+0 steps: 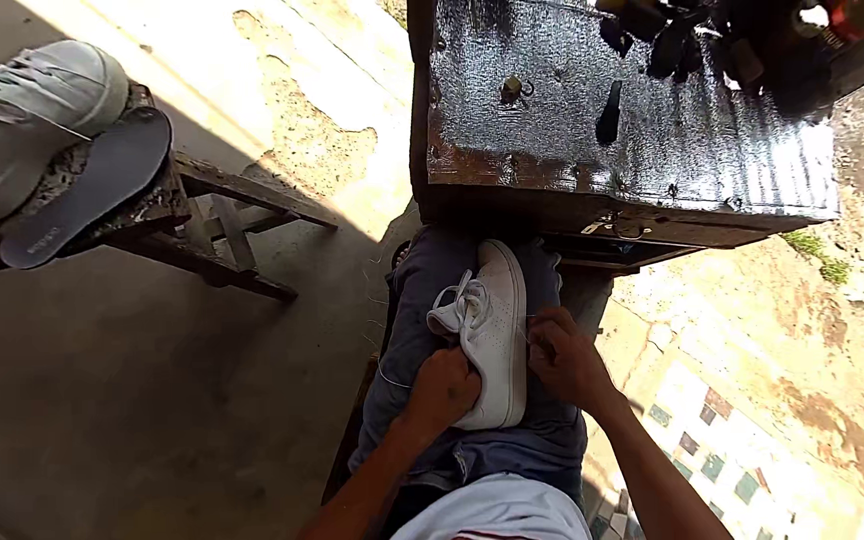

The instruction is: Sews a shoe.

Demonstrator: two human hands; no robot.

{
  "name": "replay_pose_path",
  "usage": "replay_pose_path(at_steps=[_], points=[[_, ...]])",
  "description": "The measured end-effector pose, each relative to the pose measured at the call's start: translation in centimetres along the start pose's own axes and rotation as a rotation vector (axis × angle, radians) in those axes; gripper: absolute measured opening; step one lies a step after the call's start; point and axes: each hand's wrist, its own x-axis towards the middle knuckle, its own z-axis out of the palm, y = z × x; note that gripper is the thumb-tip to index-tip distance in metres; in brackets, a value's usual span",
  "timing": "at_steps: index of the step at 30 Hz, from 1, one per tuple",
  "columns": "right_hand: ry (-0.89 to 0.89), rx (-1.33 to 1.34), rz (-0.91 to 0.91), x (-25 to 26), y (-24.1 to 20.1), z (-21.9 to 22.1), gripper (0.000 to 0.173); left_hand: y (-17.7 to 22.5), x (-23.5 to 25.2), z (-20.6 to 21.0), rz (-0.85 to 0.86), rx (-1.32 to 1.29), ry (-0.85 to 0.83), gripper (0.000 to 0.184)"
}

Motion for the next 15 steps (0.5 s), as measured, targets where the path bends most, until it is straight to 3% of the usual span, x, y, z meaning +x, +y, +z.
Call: replay_pose_path(at_steps=[2,3,6,8,11,15], points=[[-0.297,0.273,0.017,-2.5,-1.1,-1.3,0.018,0.0,0.2,-0.1,-0.002,0.012,-0.012,0.026],[-0.368,0.220,0.065,-3.9,-1.3,-2.0,0.023,-0.1,0.1,-0.1,0.008,0.030,-0.019,0.026],[-0.194,-0.234,0.265,-5.0,1.5,-5.2,0.053,-0.1,0.2,-0.2,0.063,0.104,-0.046,0.029],[-0.052,-0.394,0.333,-2.9,2.1,-6.2,0.059,0.0,0.1,-0.1,0.093,0.120,-0.046,0.030],[-0.009,-0.375,0.374,1.4,0.6,-3.9,0.041,-0.1,-0.7,-0.6,0.071,0.111,-0.058,0.029],[-0.135,-0.020,0.062,0.3,3.1,-0.9,0.024,-2.9,-3.4,-1.9,0.099,0.061,0.021,0.027]])
